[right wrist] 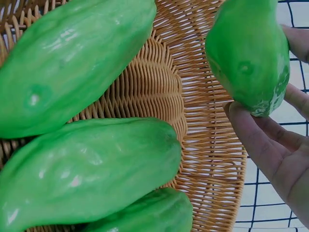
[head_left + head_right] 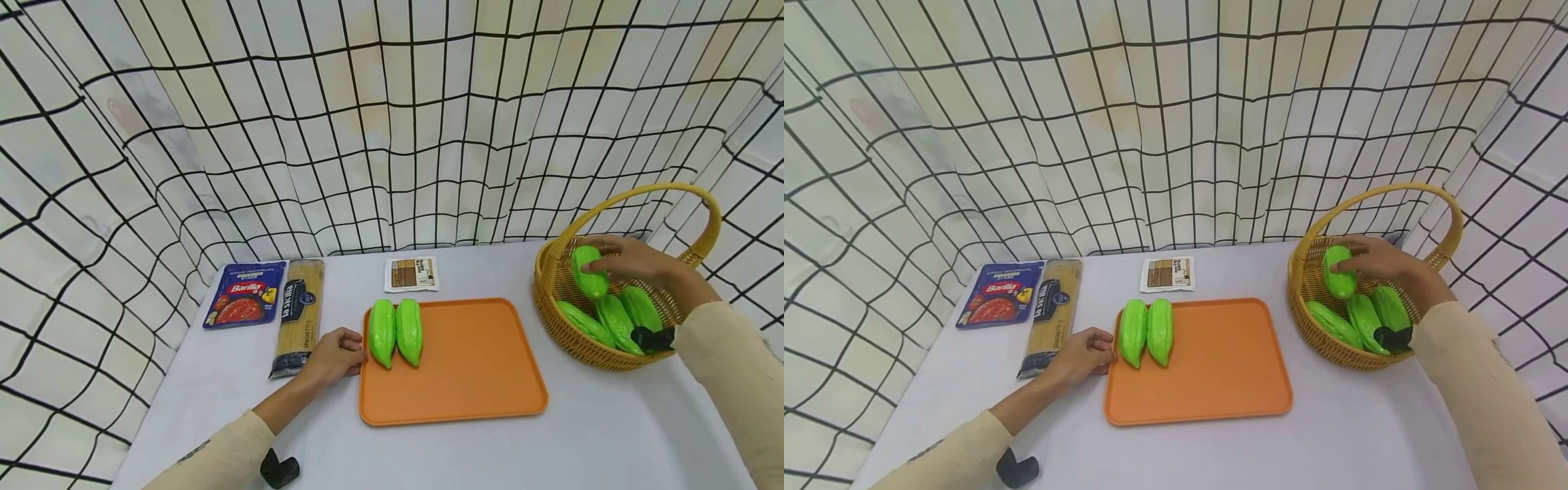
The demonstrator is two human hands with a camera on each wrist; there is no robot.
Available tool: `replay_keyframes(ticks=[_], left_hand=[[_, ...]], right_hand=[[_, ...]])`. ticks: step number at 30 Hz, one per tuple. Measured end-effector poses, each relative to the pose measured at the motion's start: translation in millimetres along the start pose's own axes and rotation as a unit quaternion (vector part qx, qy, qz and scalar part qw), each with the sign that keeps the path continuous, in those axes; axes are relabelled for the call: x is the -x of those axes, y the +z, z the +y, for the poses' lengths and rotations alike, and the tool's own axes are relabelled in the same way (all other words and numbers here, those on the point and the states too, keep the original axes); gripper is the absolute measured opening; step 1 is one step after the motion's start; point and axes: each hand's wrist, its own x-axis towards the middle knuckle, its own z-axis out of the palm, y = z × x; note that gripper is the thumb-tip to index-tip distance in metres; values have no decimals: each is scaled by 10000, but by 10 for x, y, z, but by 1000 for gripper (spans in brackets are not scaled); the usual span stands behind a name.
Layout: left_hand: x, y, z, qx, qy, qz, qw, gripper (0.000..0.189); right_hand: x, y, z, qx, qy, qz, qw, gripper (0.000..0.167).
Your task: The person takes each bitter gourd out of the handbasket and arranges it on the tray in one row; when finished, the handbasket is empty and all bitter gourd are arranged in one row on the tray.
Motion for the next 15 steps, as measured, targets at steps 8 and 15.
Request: replay_keyframes(ticks=[8,15], left_hand=[[17,-4,11,-25,23,41,10000,35],[17,-1,15,-56,1,27,10000,34]], right_hand=[[147,31,-27,21,-129,115,9998,83],[310,83,-94,185,-496,159,9985,78]])
